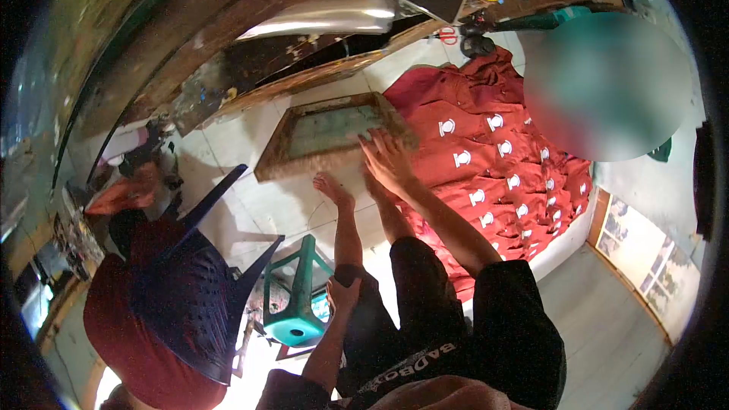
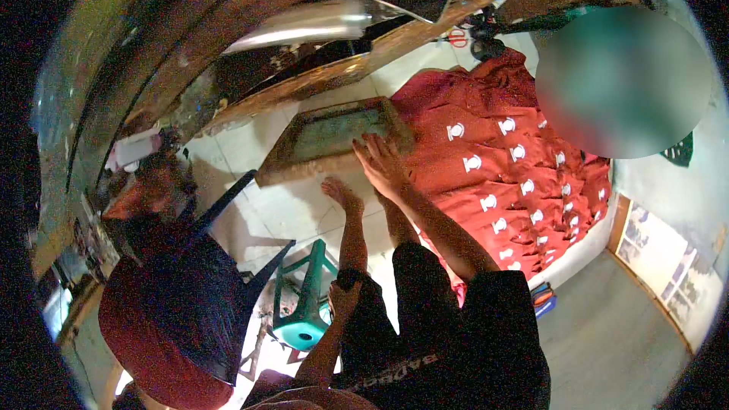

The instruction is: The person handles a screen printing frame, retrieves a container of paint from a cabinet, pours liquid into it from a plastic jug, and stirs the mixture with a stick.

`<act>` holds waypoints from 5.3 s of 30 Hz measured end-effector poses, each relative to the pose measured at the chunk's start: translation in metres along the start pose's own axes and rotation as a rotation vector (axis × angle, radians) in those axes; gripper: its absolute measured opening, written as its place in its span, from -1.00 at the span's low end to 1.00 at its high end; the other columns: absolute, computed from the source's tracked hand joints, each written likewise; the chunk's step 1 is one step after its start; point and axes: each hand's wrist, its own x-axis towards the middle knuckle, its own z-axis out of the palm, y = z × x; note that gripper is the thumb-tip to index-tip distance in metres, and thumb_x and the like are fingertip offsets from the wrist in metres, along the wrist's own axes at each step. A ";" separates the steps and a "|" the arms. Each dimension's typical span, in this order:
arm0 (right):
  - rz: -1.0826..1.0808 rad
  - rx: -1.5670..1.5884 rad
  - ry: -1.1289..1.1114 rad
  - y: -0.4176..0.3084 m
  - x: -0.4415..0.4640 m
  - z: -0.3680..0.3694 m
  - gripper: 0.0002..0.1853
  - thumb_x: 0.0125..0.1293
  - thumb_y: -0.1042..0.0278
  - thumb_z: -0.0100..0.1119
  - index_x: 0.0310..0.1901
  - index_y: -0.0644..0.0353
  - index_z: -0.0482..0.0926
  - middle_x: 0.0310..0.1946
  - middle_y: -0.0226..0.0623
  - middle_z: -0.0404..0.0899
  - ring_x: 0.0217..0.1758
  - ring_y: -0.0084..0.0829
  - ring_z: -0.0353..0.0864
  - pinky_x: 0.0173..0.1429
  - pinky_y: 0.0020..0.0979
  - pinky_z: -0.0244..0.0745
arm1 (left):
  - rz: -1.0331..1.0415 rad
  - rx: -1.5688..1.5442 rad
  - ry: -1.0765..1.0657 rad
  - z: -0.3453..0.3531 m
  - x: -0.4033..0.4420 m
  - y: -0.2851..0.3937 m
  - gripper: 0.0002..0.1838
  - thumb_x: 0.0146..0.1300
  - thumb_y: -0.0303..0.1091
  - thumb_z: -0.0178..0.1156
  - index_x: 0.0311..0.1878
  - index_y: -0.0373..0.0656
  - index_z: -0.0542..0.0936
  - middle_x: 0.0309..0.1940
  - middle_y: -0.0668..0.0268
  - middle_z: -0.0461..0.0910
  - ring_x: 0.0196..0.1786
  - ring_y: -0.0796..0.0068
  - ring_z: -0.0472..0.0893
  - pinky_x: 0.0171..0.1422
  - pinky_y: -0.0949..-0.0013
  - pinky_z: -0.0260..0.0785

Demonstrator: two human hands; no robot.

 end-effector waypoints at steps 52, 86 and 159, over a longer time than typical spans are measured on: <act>-0.300 0.667 -0.977 -0.019 -0.134 -0.010 -0.39 0.23 -0.11 0.37 0.14 0.21 0.60 0.00 -0.08 0.59 0.11 -0.05 0.58 0.19 0.01 0.51 | 1.324 0.320 0.795 -0.242 0.051 0.243 -0.63 0.21 -0.29 0.35 0.08 -0.05 0.54 0.52 0.16 0.36 0.56 0.06 0.28 0.68 -0.23 -0.19; 0.648 0.629 0.047 0.085 0.102 -0.021 0.07 0.25 -0.15 0.45 0.42 0.65 0.17 0.33 0.43 0.35 0.48 0.26 0.33 0.56 -0.04 0.28 | 0.184 0.024 0.348 -0.068 0.156 0.008 -0.17 0.39 0.27 0.23 0.31 -0.41 0.48 0.40 -0.23 0.41 0.40 -0.21 0.44 0.44 -0.08 0.30; 0.658 0.353 -0.589 0.031 -0.142 -0.002 -0.67 0.29 -0.10 0.31 -0.13 -0.05 0.71 -0.22 -0.13 0.74 -0.18 -0.02 0.76 -0.14 0.01 0.67 | 0.301 0.516 -0.074 -0.047 0.196 -0.023 -0.51 0.38 0.12 0.16 0.21 0.07 0.68 -0.12 -0.20 0.72 -0.03 -0.24 0.72 0.08 -0.18 0.59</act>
